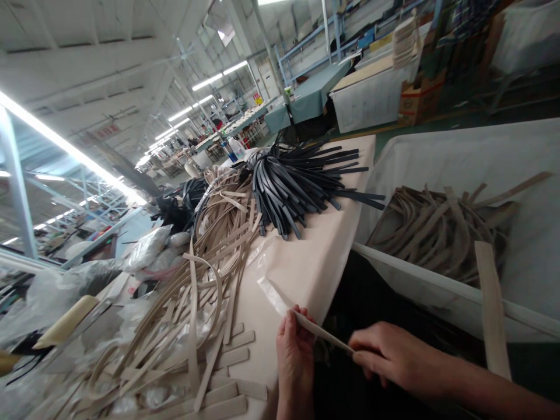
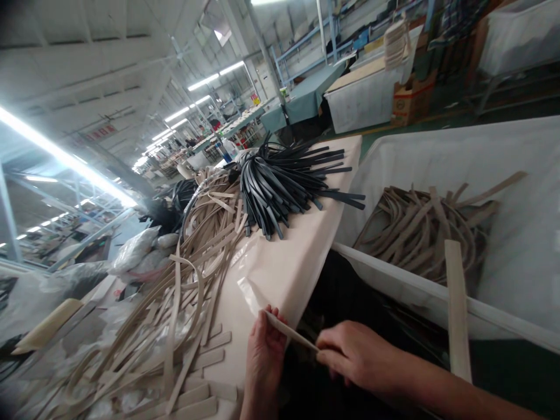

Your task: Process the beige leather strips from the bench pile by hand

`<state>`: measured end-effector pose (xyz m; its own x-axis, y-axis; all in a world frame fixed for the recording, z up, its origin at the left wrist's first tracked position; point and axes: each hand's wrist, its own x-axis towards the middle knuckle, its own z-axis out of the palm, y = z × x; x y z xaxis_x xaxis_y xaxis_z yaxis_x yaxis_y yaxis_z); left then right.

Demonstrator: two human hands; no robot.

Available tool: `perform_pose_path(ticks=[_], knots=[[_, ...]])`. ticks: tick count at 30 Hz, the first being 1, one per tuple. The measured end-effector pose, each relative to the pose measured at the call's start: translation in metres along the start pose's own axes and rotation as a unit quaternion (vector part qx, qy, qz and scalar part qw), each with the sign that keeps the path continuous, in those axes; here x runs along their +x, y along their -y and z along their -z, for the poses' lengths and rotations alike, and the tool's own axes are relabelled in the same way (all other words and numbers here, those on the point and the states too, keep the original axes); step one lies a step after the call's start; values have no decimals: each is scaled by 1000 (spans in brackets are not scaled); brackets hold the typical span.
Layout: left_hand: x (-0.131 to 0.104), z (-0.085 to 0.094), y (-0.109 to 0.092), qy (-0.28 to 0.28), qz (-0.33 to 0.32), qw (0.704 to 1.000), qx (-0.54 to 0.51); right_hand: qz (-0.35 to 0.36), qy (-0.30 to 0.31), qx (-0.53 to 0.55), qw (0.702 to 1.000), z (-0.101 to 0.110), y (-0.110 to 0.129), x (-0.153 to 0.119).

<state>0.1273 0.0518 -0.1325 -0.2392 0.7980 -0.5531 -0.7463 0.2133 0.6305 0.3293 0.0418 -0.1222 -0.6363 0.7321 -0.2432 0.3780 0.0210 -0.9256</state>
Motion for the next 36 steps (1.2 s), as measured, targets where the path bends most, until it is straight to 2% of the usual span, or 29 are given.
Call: perform_pose_path(ticks=[2, 4, 6, 8, 11, 13, 14, 16, 18, 21, 23, 25, 27, 29, 31, 34, 36], knots=[[-3, 5, 10, 15, 8, 1000, 7, -19, -31, -45, 998, -2, -17, -25], [-6, 9, 21, 39, 17, 999, 17, -24, -44, -29, 998, -8, -30, -41], [-8, 11, 30, 53, 17, 998, 17, -24, -19, 35, 999, -13, -35, -48], [-9, 9, 32, 44, 4, 999, 8, -19, -5, 65, 998, -16, -35, -51], [-8, 4, 24, 10, -16, 1000, -11, -15, -78, -27, 996, -18, -34, -55], [-9, 1, 21, 7, -19, 1000, -18, -32, -130, -102, 986, -20, -36, -57], [-10, 0, 21, 16, -19, 999, -21, -43, -136, -120, 982, -21, -37, -57], [-14, 0, 28, 44, -15, 999, -16, -63, -117, -96, 987, -24, -36, -54], [-20, 0, 39, 86, -10, 996, 2, -66, -84, -22, 994, -26, -27, -49], [-27, 0, 51, 117, 1, 993, 23, -31, -48, 73, 996, -24, -6, -43], [-30, 0, 51, 90, 18, 996, 4, 6, 2, 119, 993, -20, 2, -47], [-31, 1, 47, 44, 44, 998, -31, 26, 38, 137, 990, -20, -1, -55], [-33, 2, 44, 15, 63, 996, -54, 22, 17, 116, 993, -23, -15, -65], [-37, 5, 49, 12, 76, 996, -54, 5, -30, 97, 995, -30, -31, -69], [-42, 8, 64, 60, 85, 994, -35, -6, -68, 108, 992, -37, -39, -67], [-50, 11, 89, 183, 84, 979, 9, 5, -102, 138, 985, -38, -29, -57], [-53, 10, 95, 200, 71, 977, 28, 20, -105, 130, 986, -33, -20, -57]])
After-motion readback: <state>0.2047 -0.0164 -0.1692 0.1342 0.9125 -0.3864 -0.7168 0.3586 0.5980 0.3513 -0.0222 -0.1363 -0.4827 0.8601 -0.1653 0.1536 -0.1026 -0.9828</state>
